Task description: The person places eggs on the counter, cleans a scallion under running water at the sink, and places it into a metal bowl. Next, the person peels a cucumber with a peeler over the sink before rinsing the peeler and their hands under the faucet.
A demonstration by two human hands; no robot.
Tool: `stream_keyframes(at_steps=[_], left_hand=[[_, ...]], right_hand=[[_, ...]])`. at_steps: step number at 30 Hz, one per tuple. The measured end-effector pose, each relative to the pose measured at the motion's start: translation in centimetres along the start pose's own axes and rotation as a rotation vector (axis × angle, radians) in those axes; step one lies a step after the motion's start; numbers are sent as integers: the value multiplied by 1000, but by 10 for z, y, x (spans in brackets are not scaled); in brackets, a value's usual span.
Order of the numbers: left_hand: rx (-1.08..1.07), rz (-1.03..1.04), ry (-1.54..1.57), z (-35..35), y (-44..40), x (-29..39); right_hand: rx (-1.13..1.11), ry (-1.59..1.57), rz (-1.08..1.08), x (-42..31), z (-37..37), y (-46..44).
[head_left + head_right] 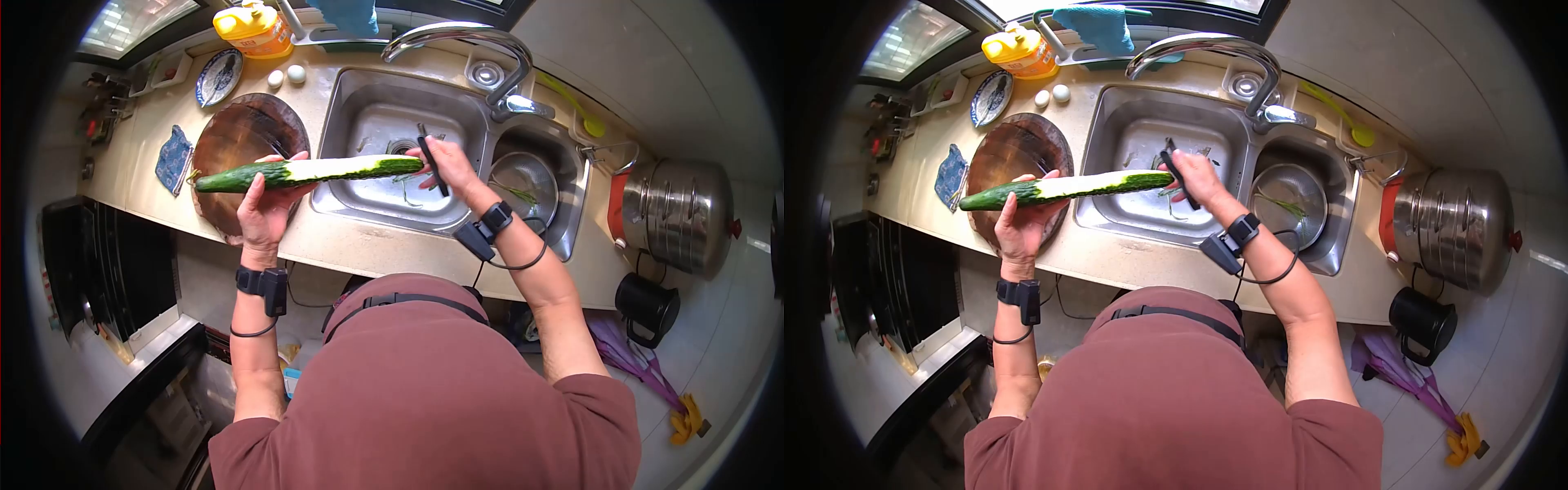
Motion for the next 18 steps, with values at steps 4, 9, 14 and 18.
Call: stream_keyframes(at_steps=[4,9,14,18], left_hand=[[-24,-13,-128,19,-4,-15],[-74,-120,-340,42,-10,-34],[0,-236,-228,30,-11,-46],[11,-202,-223,29,-11,-44]], right_hand=[[121,247,-31,0,23,6],[170,400,-176,25,22,-4],[94,603,-181,-3,27,7],[129,1187,-612,-35,44,26]])
Point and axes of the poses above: each hand's wrist, its own y-axis away from the middle knuckle, its own z-axis out of the palm, x = y × z, the point moved 5 cm from there along -y, towards the middle knuckle, and after that the axes turned 12 degrees about -y, right-handed, at the moved point
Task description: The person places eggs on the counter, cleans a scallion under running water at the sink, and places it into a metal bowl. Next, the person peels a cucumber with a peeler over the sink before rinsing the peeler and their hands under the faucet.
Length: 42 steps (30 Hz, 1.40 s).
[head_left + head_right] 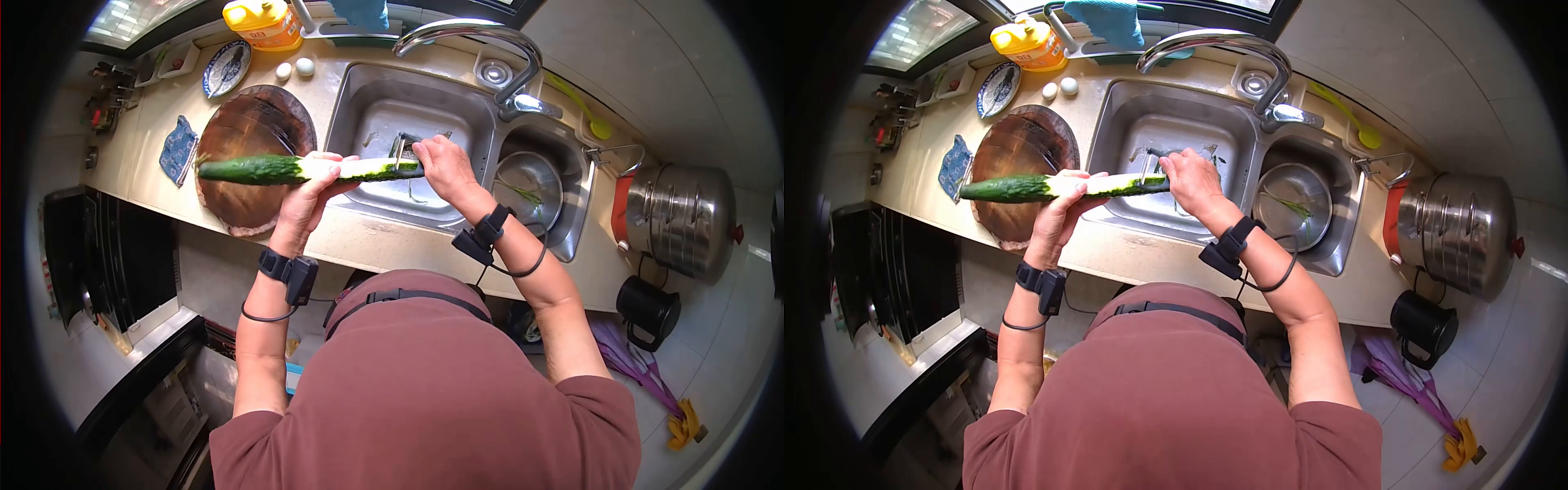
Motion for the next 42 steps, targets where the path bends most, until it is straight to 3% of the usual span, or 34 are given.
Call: stream_keyframes(at_steps=[5,11,14,20,23,27,29,31,35,37,39,41,42], left_hand=[[-10,47,-23,2,1,4],[14,68,27,-19,9,10],[14,81,21,-19,11,12],[10,87,27,-20,7,14],[-7,86,17,-18,6,15],[0,89,11,-23,7,18],[26,69,69,-34,7,15],[56,47,96,-39,8,11],[92,-2,109,-32,0,-3],[109,-30,156,-18,-1,-7],[46,-32,183,-14,0,-7],[-53,-47,241,-1,9,3],[-44,-15,170,1,12,7]], right_hand=[[-103,48,-72,-34,-1,0],[-128,230,45,58,-4,14],[-81,215,71,62,-13,17],[-84,24,156,56,-26,7],[-46,-212,45,21,-23,0],[-196,43,51,52,-6,6],[-202,144,154,84,-8,12],[-190,89,222,76,-16,10],[-147,-1128,378,41,15,-2],[-261,-1254,445,26,35,1],[-264,-977,524,34,44,5],[-186,-907,398,47,47,7],[-175,-1001,453,45,46,9]])
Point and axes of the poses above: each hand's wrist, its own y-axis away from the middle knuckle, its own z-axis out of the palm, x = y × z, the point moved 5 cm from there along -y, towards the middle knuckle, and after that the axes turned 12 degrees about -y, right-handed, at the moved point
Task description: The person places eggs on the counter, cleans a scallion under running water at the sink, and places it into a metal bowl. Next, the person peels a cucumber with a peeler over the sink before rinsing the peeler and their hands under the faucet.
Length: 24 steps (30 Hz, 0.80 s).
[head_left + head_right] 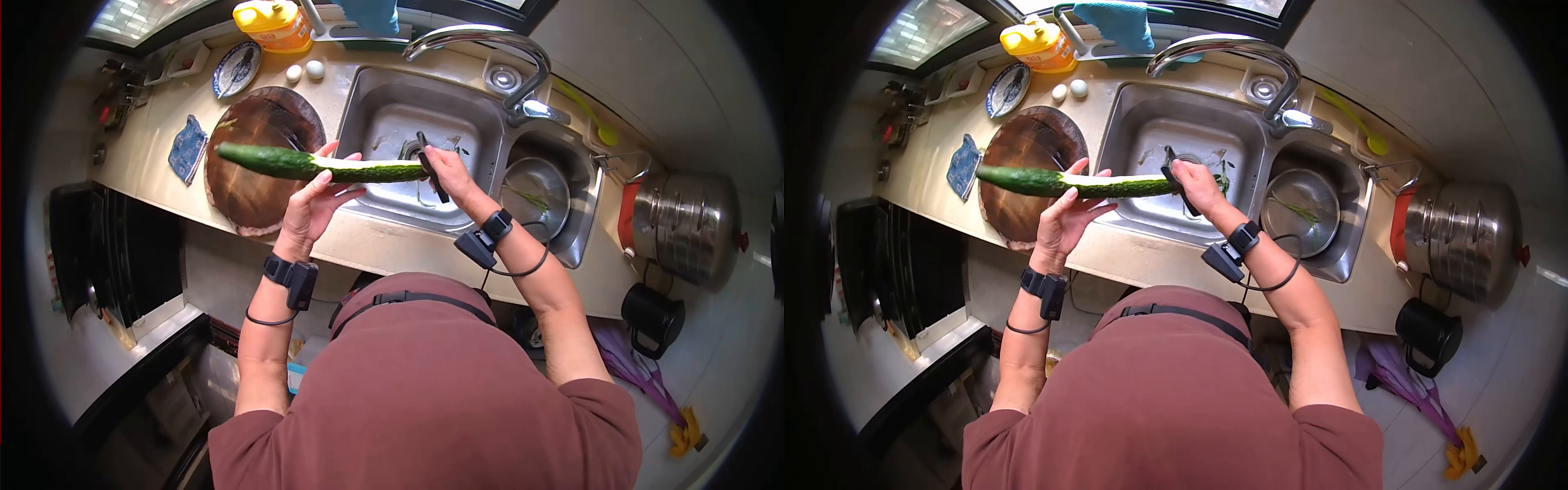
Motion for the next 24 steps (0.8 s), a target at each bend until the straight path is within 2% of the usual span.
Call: stream_keyframes(at_steps=[3,4,8,11,14,17,20,24], left_hand=[[-61,46,23,-8,5,6],[-81,59,-32,-10,6,5],[-77,53,-12,-8,10,9],[-54,62,130,-9,8,9],[80,-6,220,-18,2,-1],[158,3,133,-19,-3,-17],[167,-6,117,-12,-8,-24],[146,22,119,-4,-8,-13]], right_hand=[[49,-60,24,-10,-1,8],[28,99,-10,1,-11,-2],[42,76,-3,-5,-10,1],[17,344,-195,-5,-12,-5],[223,936,-788,-49,18,16],[40,778,-481,-62,56,22],[-54,864,-567,-74,92,27],[10,1051,-653,-80,90,22]])
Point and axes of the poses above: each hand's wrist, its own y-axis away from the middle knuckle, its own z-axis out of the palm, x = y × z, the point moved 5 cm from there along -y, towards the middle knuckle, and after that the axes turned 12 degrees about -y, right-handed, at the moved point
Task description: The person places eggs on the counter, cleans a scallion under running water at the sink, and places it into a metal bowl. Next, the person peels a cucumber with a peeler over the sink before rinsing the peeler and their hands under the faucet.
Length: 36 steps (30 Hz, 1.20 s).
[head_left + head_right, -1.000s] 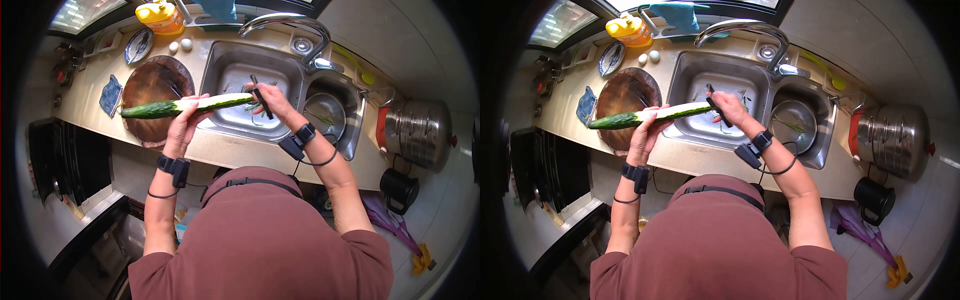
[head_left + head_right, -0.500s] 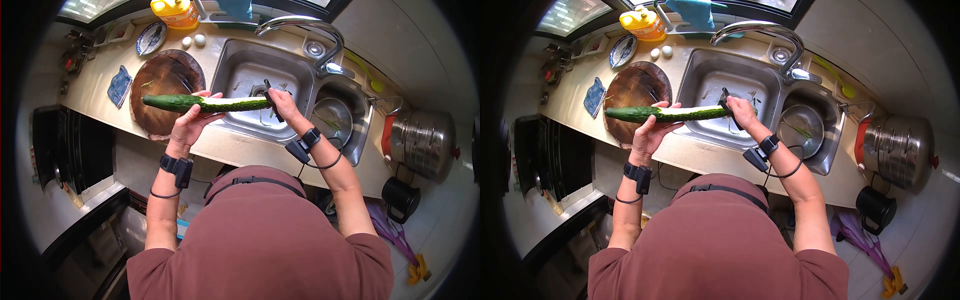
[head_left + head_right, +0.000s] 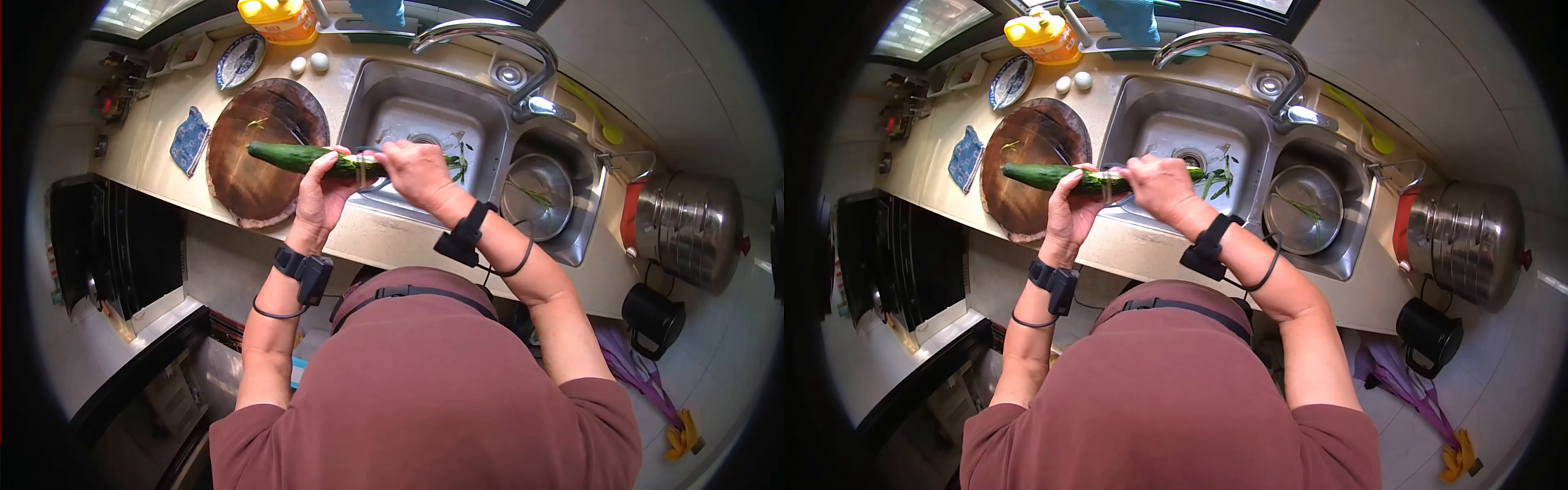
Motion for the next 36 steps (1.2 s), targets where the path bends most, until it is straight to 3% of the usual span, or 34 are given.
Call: stream_keyframes(at_steps=[8,12,15,20,23,25,26,33,36], left_hand=[[-67,84,22,-17,7,36],[-89,84,-9,-8,8,38],[-114,69,-52,-2,3,30],[-176,66,-84,13,0,28],[-212,64,-91,4,4,38],[-192,48,-116,-8,8,40],[-178,45,-84,-11,10,41],[-170,54,-59,-8,13,45],[-208,44,-63,-1,12,44]], right_hand=[[-230,261,392,168,3,86],[-49,229,430,157,-26,77],[40,-5,291,105,-39,44],[-93,31,45,23,-21,12],[-55,78,114,71,-23,24],[-263,249,299,137,-11,50],[-252,222,341,151,-15,61],[-28,36,343,128,-57,54],[-12,-27,136,70,-56,30]])
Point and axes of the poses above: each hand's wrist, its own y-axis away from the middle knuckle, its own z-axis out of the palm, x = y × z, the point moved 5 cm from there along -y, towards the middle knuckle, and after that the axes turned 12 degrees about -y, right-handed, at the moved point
